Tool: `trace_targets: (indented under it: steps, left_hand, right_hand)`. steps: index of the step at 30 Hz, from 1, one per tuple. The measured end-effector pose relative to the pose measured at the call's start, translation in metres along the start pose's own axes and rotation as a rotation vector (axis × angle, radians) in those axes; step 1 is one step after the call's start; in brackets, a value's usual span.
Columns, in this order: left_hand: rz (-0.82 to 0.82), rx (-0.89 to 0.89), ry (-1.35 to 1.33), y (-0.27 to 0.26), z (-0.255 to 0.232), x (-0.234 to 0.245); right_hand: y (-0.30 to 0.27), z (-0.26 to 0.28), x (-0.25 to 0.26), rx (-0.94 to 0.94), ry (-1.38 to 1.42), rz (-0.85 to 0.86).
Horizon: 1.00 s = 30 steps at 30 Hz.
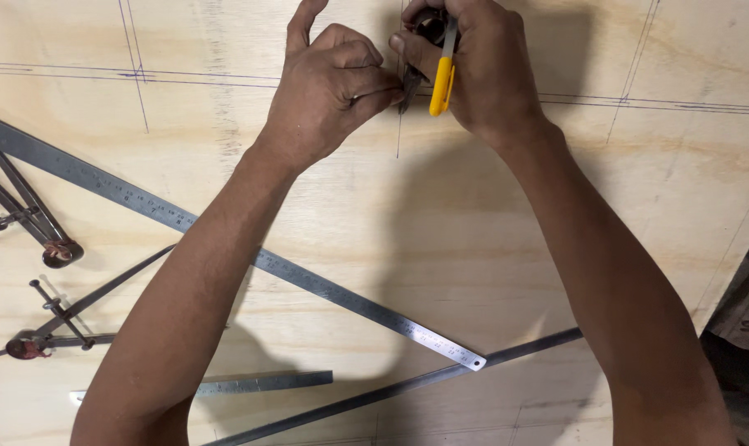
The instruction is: The person uses a pencil and metal rulers to mark straight lines on a large wooden board, then uses a compass to mark specific points and intersections.
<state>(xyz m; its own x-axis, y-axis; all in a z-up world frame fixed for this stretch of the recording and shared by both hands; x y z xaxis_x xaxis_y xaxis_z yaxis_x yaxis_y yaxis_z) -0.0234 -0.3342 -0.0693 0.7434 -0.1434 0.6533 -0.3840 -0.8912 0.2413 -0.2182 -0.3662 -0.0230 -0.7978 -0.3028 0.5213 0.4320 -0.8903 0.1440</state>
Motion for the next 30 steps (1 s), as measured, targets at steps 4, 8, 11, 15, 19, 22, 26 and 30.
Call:
trace_targets:
  steps: [4, 8, 11, 15, 19, 22, 26, 30]
  left_hand:
    - [0.007, -0.011, -0.015, -0.001, 0.001, 0.0]
    - [0.014, -0.001, -0.013, -0.002, 0.001, 0.001]
    - [0.016, -0.002, -0.002, -0.001, 0.002, -0.002]
    - [0.009, -0.009, 0.021, -0.003, 0.003, -0.003]
    - [0.015, -0.014, 0.036, -0.003, 0.002, -0.004]
    - [0.001, -0.027, 0.025, -0.004, 0.003, -0.004]
    - [-0.003, -0.015, -0.005, -0.004, 0.0, -0.001]
    - [-0.014, -0.064, 0.0, -0.003, -0.002, 0.002]
  right_hand:
    - [-0.002, -0.003, -0.001, -0.018, -0.004, 0.015]
    - [-0.002, -0.006, -0.002, -0.045, 0.032, 0.014]
    - [-0.002, -0.007, -0.001, -0.015, 0.008, 0.021]
    - [0.001, -0.004, -0.001, 0.006, 0.038, 0.029]
    - [0.002, 0.004, 0.0, -0.011, 0.152, 0.017]
    - [0.003, 0.006, 0.0, -0.055, 0.091, 0.015]
    - [0.005, 0.014, 0.0, 0.07, 0.032, 0.022]
    - [-0.013, 0.027, -0.002, 0.183, -0.146, -0.01]
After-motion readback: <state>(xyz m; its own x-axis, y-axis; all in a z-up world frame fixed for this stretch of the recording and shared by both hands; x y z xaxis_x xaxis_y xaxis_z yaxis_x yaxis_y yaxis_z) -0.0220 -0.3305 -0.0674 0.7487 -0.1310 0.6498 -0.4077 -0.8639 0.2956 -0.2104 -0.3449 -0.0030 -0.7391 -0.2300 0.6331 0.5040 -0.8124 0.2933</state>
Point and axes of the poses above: each hand's wrist, its own y-axis towards the middle knuckle, its own x-axis out of the back of the hand, z = x × y, the point moved 3 cm from there along y, towards the middle knuckle, and after that the axes turned 7 degrees about x, right-handed, at the moved point
